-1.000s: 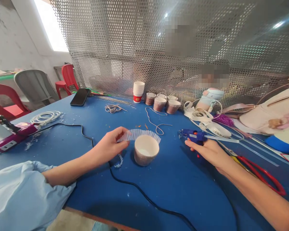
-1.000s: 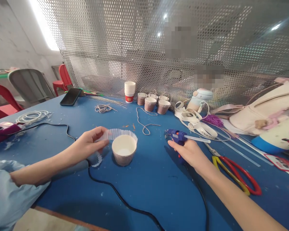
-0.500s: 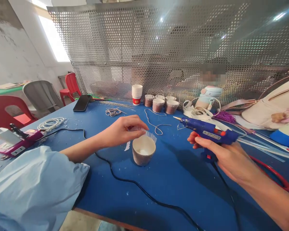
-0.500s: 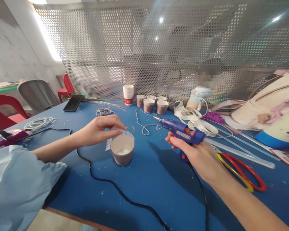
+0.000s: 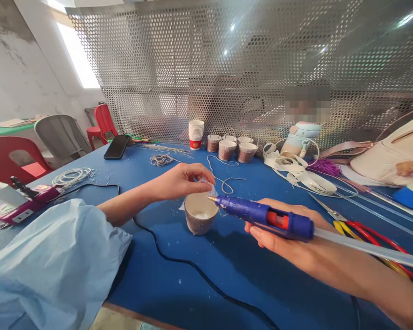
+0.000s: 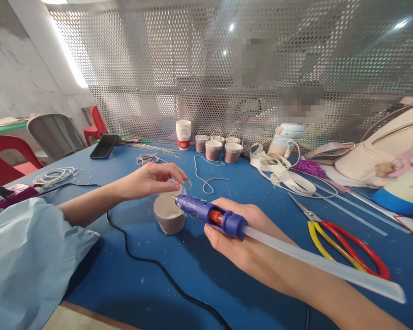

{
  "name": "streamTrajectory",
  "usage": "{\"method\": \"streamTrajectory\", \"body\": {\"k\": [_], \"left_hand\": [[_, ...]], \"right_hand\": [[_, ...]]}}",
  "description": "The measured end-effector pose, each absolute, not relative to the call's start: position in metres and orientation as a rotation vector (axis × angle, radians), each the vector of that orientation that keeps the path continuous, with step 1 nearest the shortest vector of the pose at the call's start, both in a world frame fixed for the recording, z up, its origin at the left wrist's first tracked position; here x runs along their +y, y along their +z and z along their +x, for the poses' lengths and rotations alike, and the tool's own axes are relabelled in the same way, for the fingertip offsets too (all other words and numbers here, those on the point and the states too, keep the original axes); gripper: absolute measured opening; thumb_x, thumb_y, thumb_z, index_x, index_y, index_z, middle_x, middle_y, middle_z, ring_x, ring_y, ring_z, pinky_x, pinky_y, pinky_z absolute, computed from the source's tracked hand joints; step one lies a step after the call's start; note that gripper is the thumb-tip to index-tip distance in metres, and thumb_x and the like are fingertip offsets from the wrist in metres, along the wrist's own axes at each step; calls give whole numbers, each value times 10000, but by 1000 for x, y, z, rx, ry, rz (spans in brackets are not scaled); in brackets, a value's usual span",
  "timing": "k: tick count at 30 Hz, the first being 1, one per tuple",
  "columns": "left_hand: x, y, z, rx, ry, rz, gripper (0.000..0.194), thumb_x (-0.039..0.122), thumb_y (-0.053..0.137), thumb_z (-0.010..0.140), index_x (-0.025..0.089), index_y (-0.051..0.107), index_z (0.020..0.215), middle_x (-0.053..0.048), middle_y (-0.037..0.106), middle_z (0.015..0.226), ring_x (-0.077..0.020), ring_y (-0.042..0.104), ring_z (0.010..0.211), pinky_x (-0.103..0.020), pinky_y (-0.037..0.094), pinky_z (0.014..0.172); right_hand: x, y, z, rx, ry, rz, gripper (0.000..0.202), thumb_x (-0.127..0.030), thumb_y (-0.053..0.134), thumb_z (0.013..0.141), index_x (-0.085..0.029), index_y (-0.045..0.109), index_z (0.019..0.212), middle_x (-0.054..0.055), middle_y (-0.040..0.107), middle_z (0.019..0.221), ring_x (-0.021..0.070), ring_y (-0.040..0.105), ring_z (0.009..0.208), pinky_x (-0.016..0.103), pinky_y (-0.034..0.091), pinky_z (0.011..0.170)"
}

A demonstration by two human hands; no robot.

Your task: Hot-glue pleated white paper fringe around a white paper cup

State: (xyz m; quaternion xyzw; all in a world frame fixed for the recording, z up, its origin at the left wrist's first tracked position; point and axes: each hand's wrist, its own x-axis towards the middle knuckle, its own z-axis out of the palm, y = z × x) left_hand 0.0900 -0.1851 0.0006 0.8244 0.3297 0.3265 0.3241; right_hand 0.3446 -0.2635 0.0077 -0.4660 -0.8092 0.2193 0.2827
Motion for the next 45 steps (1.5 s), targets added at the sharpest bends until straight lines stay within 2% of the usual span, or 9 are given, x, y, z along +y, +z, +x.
{"method": "streamTrajectory", "body": {"k": [3,7,12,17,24,31,38,45], "left_hand": [[-184,1,91,881,811,2121,168,278,638,796,146,682,890,-61,691,958,-156,623,858,-280,494,766],[-186,0,93,887,821,2077,175,265,620,807,139,679,912,-44,695,908,-133,621,799,-255,488,727],[-190,-8,95,902,911,2006,176,268,615,810,139,675,916,-41,693,889,-129,613,784,-251,483,728],[-192,-20,96,900,971,1936,176,263,626,809,139,675,924,-31,682,885,-109,588,745,-230,475,709],[-194,-25,94,940,984,1885,193,282,627,805,135,672,922,27,563,692,-85,489,632,-207,401,603],[-194,-26,93,955,979,1830,217,306,632,797,138,672,929,45,507,641,-85,461,610,-210,374,582],[-195,-25,92,970,978,1808,215,310,641,791,136,674,913,58,468,609,-68,419,572,-193,341,536],[-199,-21,95,1025,926,1648,230,324,661,770,149,669,918,66,472,573,-69,460,509,-183,402,475]], "right_hand": [[-263,12,334,-2273,651,-1212,126,-323,533,839,-241,557,746,-48,553,564,108,473,464,218,380,422],[-262,9,325,-2366,542,-1114,50,-210,511,811,-244,528,778,-53,552,597,107,464,486,225,376,469],[-258,1,317,-2412,428,-1069,91,-141,513,764,-231,505,767,-53,536,616,103,452,512,221,357,477],[-254,-4,314,-2421,395,-1103,85,-143,521,777,-223,494,770,-54,525,614,103,416,520,223,349,486],[-255,-6,315,-2344,520,-1184,94,-177,516,791,-236,482,726,-71,504,568,94,372,471,215,321,439],[-257,-5,312,-2355,546,-1232,129,-175,507,795,-234,449,695,-70,491,568,95,359,475,218,320,444],[-256,-16,316,-2423,399,-1160,78,-169,519,804,-229,483,769,-62,507,599,110,390,506,234,329,481],[-260,-22,319,-2480,270,-1014,110,-110,490,807,-220,482,813,-50,527,617,110,429,500,237,329,479]]}}
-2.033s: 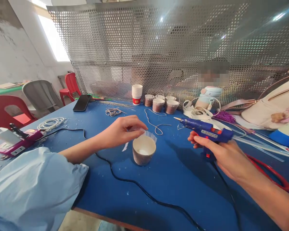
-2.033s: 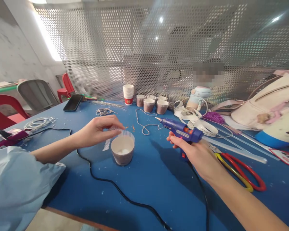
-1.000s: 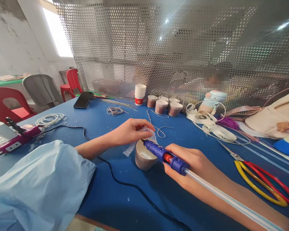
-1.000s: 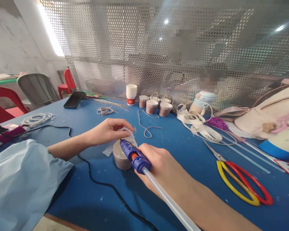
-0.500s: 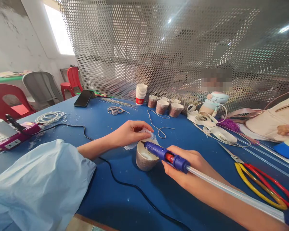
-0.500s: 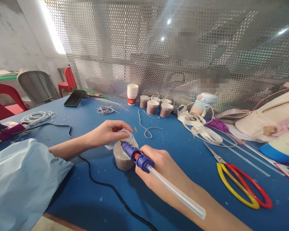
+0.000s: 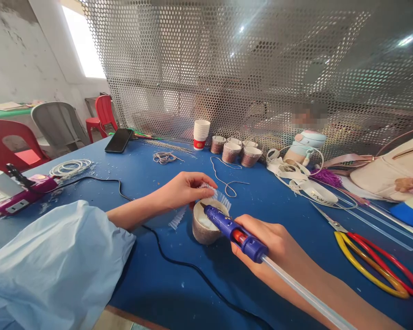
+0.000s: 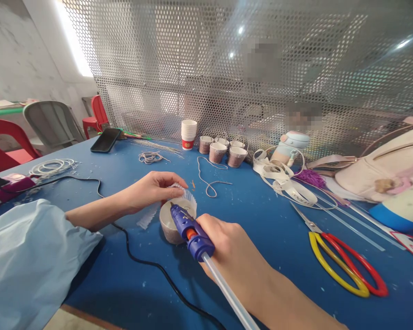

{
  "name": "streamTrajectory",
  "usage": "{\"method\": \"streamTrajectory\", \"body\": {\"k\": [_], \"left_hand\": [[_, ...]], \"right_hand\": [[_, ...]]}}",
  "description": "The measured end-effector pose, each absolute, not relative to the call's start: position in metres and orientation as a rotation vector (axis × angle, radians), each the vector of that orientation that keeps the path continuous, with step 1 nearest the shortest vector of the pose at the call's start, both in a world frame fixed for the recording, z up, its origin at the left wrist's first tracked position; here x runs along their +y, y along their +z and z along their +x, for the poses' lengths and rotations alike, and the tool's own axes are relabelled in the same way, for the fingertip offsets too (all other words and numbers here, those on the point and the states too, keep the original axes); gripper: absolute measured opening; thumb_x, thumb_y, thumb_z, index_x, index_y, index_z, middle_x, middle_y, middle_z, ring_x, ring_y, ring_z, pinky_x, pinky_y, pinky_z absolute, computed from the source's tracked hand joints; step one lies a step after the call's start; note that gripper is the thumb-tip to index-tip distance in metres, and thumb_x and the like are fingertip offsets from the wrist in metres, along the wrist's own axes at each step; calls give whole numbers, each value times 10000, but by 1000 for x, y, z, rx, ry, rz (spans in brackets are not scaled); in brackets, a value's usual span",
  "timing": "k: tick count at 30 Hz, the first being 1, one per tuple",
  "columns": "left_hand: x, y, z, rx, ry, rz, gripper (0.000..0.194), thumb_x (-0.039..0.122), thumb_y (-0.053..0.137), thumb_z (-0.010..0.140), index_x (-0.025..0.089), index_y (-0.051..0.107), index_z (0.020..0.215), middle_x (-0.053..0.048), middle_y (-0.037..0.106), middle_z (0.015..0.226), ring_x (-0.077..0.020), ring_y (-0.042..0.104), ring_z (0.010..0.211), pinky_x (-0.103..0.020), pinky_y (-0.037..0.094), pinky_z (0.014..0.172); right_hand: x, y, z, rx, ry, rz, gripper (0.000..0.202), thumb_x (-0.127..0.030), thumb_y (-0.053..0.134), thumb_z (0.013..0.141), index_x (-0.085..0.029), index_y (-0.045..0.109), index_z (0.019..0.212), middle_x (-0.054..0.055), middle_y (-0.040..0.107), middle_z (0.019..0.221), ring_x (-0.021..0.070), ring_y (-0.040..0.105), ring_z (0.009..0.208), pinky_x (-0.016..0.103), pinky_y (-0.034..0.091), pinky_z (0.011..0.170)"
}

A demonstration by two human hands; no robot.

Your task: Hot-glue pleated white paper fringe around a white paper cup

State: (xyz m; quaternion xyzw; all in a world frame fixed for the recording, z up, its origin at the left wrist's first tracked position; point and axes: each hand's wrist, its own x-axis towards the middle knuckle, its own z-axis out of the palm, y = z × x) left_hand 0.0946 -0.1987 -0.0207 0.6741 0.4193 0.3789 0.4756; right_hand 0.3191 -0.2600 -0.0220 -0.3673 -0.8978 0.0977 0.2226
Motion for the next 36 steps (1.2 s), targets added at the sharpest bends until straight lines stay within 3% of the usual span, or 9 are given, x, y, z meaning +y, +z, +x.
{"method": "streamTrajectory", "body": {"k": [6,16,27,36], "left_hand": [[-200,-20,96,1022,909,1568,226,332,675,768,163,670,918,59,500,594,-72,496,501,-174,430,439],[-203,-20,97,1047,924,1515,226,332,679,767,161,674,914,51,528,599,-77,507,517,-175,432,443],[-202,-21,97,1050,923,1526,216,327,669,778,161,669,917,55,510,592,-72,485,510,-172,413,451],[-203,-20,98,1065,927,1518,230,321,669,773,156,669,933,40,546,618,-78,507,518,-178,439,447]], "right_hand": [[-262,-22,316,-2492,222,-945,111,-111,440,844,-216,473,834,-29,570,650,113,491,520,233,352,494],[-261,-24,317,-2489,59,-1017,128,-108,438,823,-224,452,770,-42,539,571,124,455,450,255,285,445],[-257,-21,314,-2450,327,-1104,89,-157,516,815,-229,489,769,-41,558,611,116,447,496,242,338,489],[-258,-27,317,-2406,202,-1134,77,-175,513,823,-224,501,765,-35,574,604,122,483,481,250,355,495]]}}
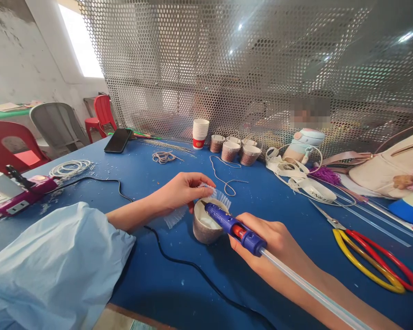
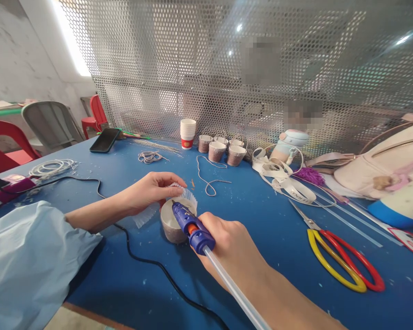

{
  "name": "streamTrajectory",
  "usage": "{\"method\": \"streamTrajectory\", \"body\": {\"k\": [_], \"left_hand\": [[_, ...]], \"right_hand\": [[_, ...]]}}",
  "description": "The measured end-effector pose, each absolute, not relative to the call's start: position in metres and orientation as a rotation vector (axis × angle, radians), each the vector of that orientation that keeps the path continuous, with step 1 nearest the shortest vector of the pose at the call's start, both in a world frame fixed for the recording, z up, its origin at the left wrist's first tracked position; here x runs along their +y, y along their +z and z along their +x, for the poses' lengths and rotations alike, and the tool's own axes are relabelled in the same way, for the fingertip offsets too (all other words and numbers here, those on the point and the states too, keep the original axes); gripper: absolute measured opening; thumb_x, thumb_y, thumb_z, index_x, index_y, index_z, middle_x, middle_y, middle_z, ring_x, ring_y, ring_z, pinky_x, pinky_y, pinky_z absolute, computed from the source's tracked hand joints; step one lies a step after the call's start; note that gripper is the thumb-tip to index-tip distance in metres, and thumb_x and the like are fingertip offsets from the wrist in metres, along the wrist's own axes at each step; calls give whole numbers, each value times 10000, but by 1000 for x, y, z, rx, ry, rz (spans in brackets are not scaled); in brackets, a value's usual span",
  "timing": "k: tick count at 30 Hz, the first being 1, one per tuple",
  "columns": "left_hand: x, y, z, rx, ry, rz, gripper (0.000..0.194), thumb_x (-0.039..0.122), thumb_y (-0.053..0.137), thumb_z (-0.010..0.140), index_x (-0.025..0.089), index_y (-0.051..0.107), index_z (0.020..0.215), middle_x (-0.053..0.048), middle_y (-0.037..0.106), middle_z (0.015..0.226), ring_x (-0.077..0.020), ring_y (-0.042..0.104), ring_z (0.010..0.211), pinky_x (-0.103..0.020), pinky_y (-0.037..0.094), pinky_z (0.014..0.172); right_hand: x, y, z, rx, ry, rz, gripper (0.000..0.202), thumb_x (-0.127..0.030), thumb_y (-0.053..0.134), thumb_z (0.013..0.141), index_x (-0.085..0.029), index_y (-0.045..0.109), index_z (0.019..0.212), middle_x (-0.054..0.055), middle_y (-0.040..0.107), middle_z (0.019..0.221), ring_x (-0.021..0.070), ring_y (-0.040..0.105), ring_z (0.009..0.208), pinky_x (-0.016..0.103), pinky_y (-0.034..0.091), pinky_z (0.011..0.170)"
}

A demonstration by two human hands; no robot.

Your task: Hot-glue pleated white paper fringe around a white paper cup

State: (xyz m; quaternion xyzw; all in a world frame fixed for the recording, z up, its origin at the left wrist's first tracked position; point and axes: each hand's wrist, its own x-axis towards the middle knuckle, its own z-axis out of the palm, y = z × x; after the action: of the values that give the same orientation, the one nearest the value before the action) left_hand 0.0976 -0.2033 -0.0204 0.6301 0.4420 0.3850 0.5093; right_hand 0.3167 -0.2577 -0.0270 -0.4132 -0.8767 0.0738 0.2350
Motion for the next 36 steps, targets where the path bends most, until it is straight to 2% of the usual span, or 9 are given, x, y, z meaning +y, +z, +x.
{"method": "streamTrajectory", "body": {"k": [12,30,33,36], "left_hand": [[-204,-21,98,1075,930,1538,226,320,660,775,152,672,926,34,553,633,-68,477,522,-161,406,450],[-205,-22,97,1045,928,1497,224,317,666,781,156,652,936,38,564,629,-81,506,525,-177,434,434],[-205,-22,97,1041,937,1494,224,309,675,770,155,657,932,35,576,645,-81,517,543,-176,440,447],[-207,-20,97,1041,950,1493,226,307,683,757,153,662,921,23,600,684,-85,529,576,-176,452,462]], "right_hand": [[-261,-26,311,-2363,485,-1114,97,-211,494,833,-225,484,737,-31,571,603,109,442,487,246,335,484],[-262,-35,316,-2391,70,-1146,62,-191,523,818,-220,498,769,-20,607,601,139,536,476,260,350,487],[-264,-30,316,-2375,152,-1162,69,-202,517,819,-223,500,756,-30,573,580,130,494,464,258,354,476],[-268,-18,320,-2277,402,-1177,107,-236,512,825,-233,507,718,-44,536,550,116,450,447,246,368,459]]}}
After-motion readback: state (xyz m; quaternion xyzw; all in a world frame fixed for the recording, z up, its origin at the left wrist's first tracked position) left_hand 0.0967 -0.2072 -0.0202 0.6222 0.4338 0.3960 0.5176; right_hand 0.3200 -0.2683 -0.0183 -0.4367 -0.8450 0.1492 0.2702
